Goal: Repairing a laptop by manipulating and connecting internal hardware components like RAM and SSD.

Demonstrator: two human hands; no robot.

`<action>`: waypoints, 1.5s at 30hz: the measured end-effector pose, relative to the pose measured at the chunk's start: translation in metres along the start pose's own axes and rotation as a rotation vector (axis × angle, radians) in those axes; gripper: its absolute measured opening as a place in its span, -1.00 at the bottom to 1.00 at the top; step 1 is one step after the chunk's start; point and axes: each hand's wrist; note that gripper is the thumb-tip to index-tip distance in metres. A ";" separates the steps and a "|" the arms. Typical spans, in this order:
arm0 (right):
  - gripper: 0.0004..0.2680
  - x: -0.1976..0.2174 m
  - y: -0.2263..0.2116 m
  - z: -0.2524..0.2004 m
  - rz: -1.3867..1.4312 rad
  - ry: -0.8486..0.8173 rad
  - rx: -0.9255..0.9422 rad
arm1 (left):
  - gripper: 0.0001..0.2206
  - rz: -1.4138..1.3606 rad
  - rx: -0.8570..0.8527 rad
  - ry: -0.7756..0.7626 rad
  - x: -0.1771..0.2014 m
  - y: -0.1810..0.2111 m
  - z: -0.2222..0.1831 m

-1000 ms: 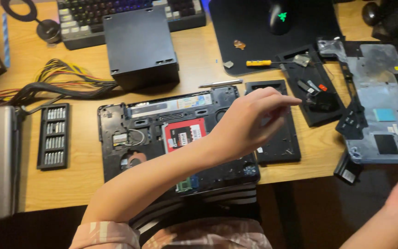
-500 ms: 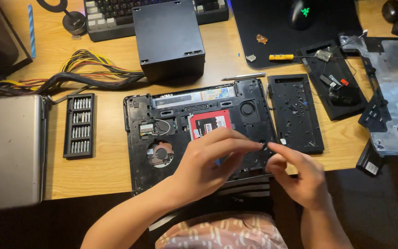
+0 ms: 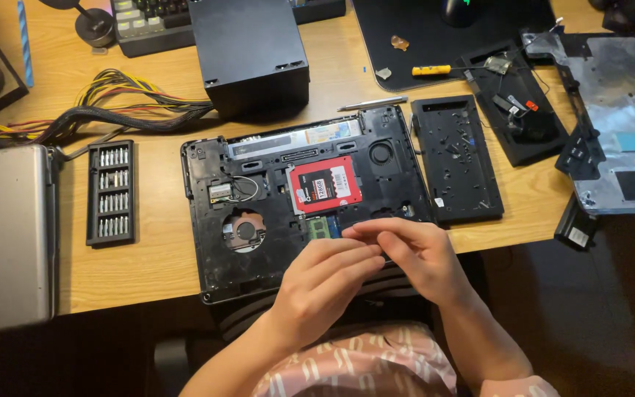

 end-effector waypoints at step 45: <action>-0.95 0.003 0.020 -0.046 0.199 -0.067 0.250 | -0.69 -1.109 0.891 0.604 -0.028 0.007 -0.089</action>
Point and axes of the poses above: each hand's wrist, its own z-axis towards the middle knuckle, its own x-axis out of the back of the hand, y = z × x, and after that the axes turned 12 degrees about y, right-handed
